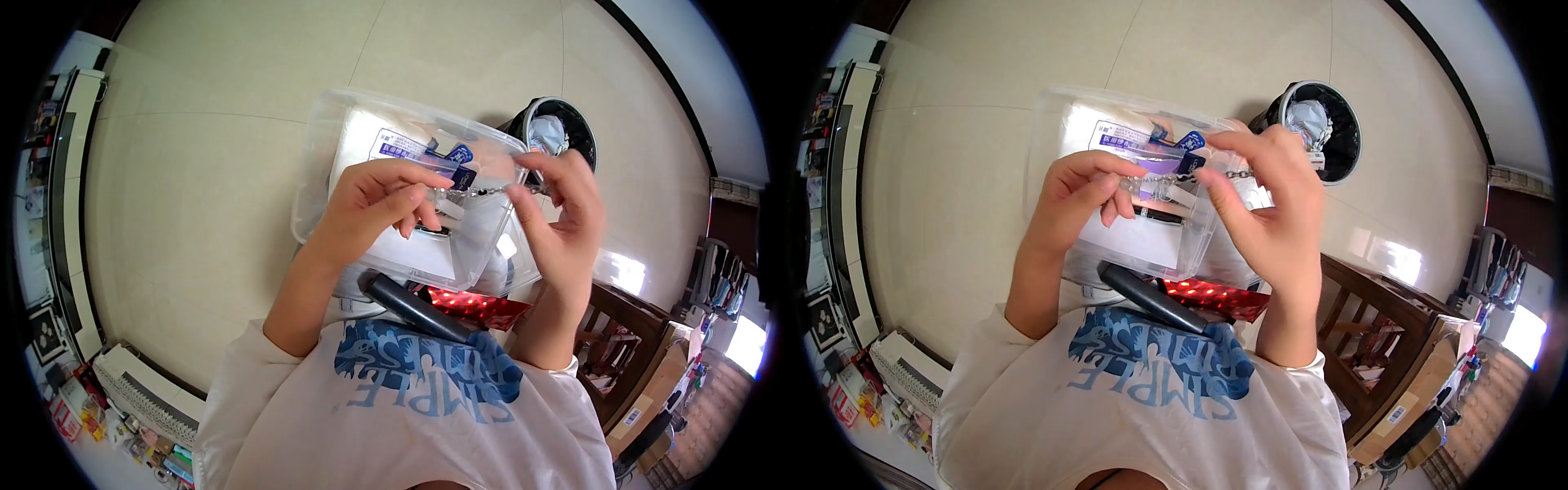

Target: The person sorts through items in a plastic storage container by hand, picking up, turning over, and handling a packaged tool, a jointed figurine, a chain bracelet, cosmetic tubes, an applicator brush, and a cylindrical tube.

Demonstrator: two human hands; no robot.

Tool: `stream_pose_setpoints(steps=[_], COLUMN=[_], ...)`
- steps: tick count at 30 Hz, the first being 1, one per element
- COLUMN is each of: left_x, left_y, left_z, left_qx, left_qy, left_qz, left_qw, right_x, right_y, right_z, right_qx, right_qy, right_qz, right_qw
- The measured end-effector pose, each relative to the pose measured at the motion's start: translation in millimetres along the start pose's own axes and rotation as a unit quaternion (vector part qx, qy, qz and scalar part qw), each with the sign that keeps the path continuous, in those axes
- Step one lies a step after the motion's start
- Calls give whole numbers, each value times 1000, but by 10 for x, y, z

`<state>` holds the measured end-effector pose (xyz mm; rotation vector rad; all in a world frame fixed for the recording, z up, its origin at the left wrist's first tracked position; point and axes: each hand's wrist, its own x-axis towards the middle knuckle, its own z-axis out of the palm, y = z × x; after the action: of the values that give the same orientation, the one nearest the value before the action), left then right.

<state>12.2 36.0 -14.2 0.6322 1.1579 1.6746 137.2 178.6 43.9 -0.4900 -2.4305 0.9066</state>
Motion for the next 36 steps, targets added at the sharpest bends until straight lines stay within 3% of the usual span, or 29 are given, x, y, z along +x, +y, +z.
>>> stream_pose_setpoints(steps=[1,4,7,11,13,20,25,31,36], left_x=[1,3,14,12,14,35,42,43,57], left_y=[1,-15,-31,1,9,-47,-83,-41,-81], left_z=[-4,-47,-52,-19,-2,21,48,8,10], left_qx=[-6,-3,0,6,38,17,-9,18,16], left_qy=[14,-14,-29,-28,-9,-4,38,42,94], left_qz=[-6,8,16,-12,-49,-48,-12,-17,41], left_qw=[1000,1000,999,1000,998,999,999,999,995], right_x=[-5,-25,-51,-58,-82,-112,-132,-134,-159], right_y=[-8,-2,48,78,114,267,363,324,344], right_z=[-9,-66,-71,-97,-101,-72,-25,-24,-87], right_qx=[0,-1,28,76,175,257,347,336,365], right_qy=[0,-154,-215,-200,-184,-161,-107,-42,-68], right_qz=[0,56,93,96,151,165,151,158,163], right_qw=[1000,987,972,972,955,939,919,928,914])
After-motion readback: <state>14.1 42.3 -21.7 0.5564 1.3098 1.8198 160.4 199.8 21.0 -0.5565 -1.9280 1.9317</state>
